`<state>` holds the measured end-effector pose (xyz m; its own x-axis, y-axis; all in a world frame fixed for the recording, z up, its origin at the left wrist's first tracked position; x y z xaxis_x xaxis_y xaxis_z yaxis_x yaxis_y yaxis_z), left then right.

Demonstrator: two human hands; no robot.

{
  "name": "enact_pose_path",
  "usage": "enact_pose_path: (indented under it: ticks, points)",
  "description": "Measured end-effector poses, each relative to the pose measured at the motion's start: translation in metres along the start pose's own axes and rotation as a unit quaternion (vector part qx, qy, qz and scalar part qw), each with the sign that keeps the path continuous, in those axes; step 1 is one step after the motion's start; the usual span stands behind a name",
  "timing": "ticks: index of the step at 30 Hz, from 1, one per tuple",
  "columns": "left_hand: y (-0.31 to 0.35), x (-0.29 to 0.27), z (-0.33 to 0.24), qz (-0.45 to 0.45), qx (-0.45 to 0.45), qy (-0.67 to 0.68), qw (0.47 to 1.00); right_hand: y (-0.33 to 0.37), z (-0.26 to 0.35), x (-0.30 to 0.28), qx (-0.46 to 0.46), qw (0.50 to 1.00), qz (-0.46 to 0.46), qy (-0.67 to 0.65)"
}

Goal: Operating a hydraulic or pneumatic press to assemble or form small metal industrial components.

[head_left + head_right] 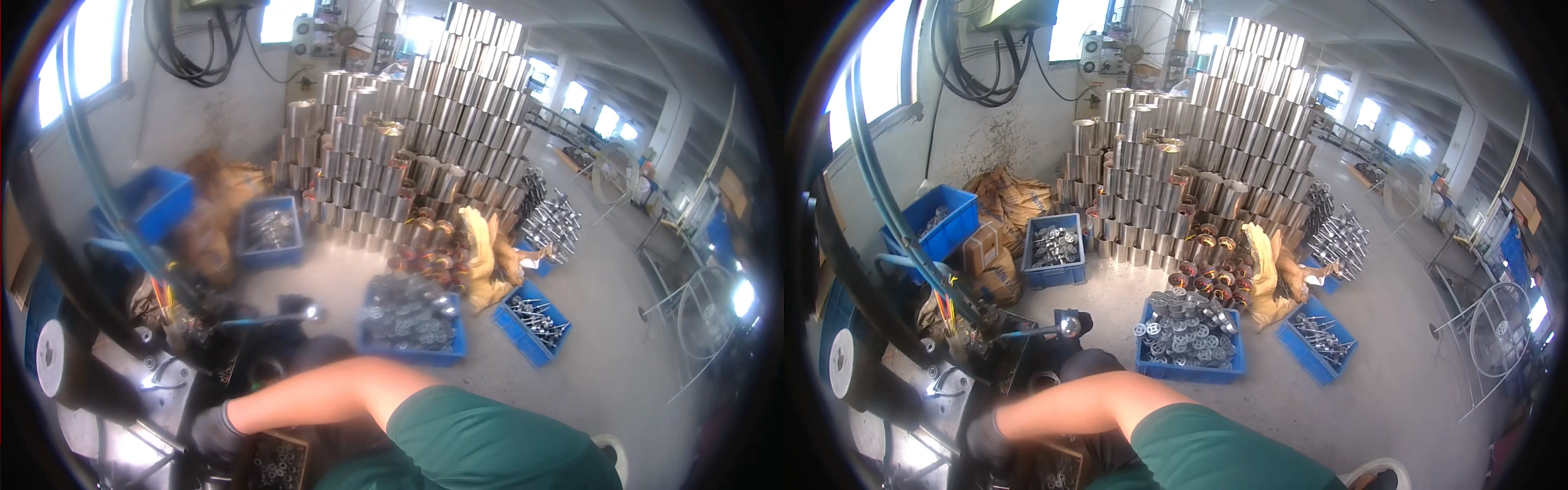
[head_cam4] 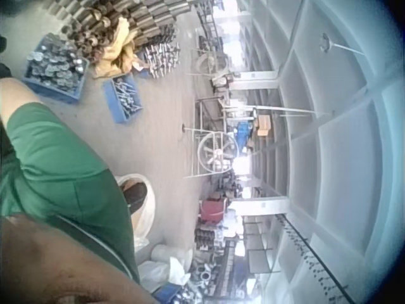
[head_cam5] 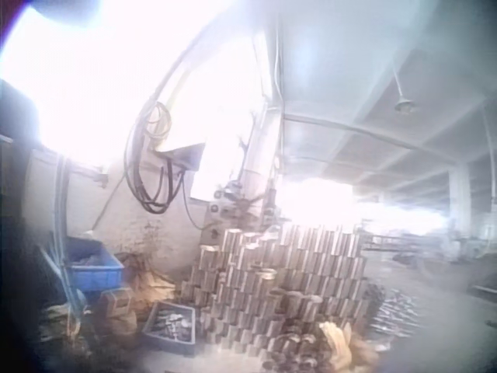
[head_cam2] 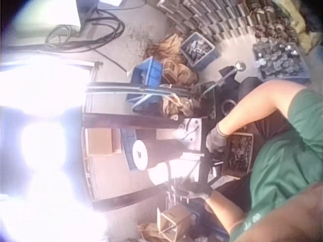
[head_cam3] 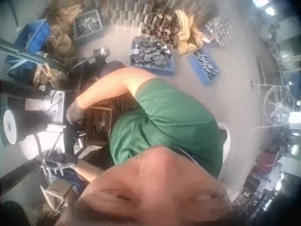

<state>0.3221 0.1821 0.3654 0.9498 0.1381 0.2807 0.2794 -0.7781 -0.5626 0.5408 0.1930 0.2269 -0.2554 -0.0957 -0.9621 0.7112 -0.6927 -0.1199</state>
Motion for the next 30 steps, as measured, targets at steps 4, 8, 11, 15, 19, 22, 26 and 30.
enact_pose_path:
  ticks: [4, 8, 11, 15, 19, 22, 26, 30]
  points:
    - [0.025, 0.031, 0.013, 0.096, 0.045, -0.035, 0.994, 0.035, -0.036, -0.084, 0.141, 0.984, -0.012, 0.106]
    - [0.058, 0.027, 0.036, 0.257, -0.022, 0.028, 0.966, 0.012, -0.060, -0.064, 0.188, 0.973, -0.041, 0.129]
    - [0.065, 0.027, 0.067, 0.432, 0.056, -0.069, 0.898, -0.018, -0.087, -0.041, 0.213, 0.966, -0.083, 0.119]
    - [0.074, 0.035, 0.067, 0.444, -0.035, -0.018, 0.895, -0.042, -0.101, -0.016, 0.228, 0.960, -0.128, 0.097]
    - [0.074, 0.048, 0.041, 0.428, -0.024, 0.017, 0.903, -0.049, -0.102, -0.010, 0.241, 0.952, -0.174, 0.079]
    - [0.068, 0.046, 0.039, 0.334, -0.098, 0.053, 0.936, -0.045, -0.097, -0.013, 0.250, 0.943, -0.209, 0.072]
    - [0.049, 0.035, 0.038, 0.170, -0.150, 0.033, 0.973, -0.033, -0.091, -0.010, 0.267, 0.928, -0.252, 0.066]
    - [0.033, 0.037, 0.047, 0.155, 0.018, -0.091, 0.984, -0.029, -0.079, 0.004, 0.291, 0.906, -0.299, 0.073]
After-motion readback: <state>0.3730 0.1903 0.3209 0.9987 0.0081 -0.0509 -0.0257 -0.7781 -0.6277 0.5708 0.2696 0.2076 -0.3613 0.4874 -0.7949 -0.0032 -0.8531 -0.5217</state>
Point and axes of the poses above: each hand's wrist, its own y-axis away from the middle knuckle, its own x-axis out of the palm, z = x × y, the point moved 2 cm from there along -y, towards the middle knuckle, and after that the axes turned 10 degrees about y, right-handed, at the moved point
